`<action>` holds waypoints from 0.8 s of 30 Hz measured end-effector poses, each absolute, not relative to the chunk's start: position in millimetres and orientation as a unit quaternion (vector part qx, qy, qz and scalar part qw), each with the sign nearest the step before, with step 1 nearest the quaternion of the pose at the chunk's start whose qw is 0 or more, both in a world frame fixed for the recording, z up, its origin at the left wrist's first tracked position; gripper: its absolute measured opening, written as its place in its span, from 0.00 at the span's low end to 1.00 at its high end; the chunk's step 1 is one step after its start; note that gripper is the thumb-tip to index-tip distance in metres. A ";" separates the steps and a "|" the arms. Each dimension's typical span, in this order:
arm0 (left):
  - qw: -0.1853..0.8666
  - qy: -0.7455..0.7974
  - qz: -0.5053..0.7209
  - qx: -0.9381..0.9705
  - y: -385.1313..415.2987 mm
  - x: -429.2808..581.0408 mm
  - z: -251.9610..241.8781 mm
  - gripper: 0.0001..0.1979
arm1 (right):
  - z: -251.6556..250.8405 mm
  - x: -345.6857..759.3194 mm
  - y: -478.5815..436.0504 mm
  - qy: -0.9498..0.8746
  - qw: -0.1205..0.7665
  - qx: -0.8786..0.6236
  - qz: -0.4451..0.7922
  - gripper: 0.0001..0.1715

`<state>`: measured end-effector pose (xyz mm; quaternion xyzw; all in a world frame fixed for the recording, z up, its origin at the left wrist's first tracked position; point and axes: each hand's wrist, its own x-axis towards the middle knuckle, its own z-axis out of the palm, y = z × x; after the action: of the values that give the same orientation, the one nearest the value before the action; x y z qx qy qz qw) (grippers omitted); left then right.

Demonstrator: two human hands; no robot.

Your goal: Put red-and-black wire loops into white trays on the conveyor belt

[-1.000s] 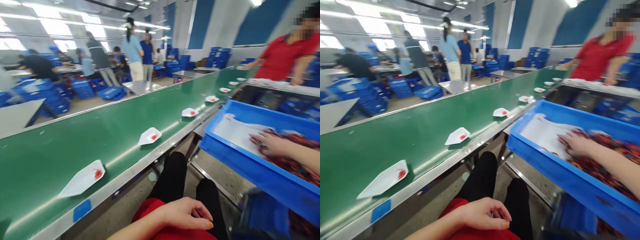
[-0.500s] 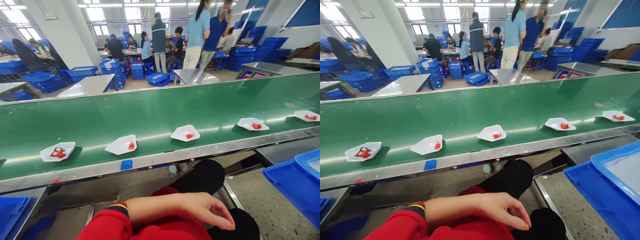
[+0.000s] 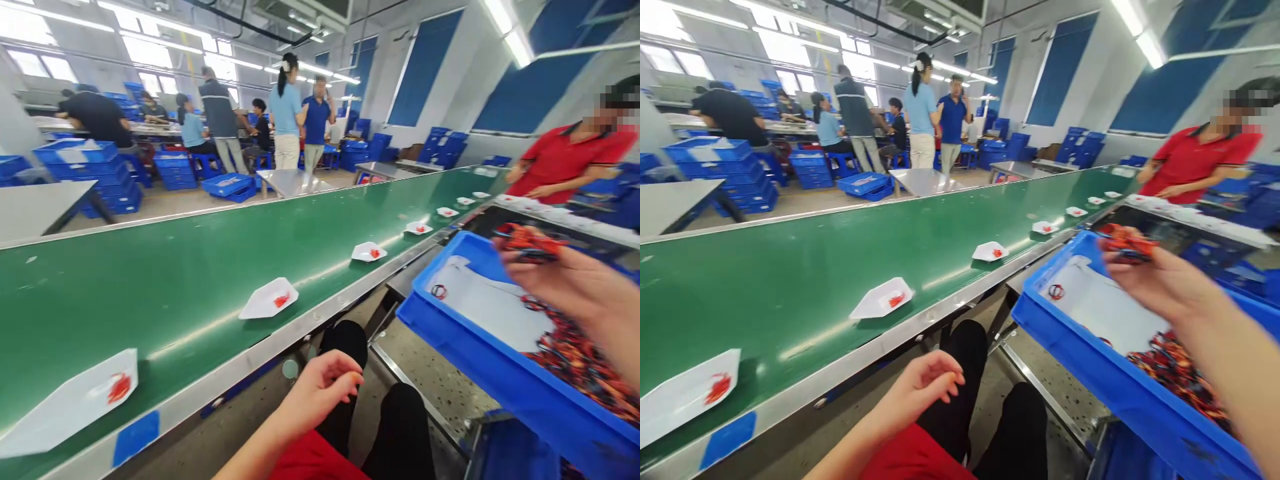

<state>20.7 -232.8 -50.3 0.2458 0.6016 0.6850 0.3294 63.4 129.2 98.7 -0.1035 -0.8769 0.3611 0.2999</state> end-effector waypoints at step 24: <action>0.009 0.626 0.756 0.190 -352.2 17.8 -65.9 0.14 | -50.2 47.1 -195.0 -0.356 -0.162 -0.011 0.920 0.17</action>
<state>17.8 -352.2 -65.9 0.1900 0.6262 0.7561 0.0094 47.1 -195.0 -50.2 -0.0113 -0.3559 0.9203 -0.1622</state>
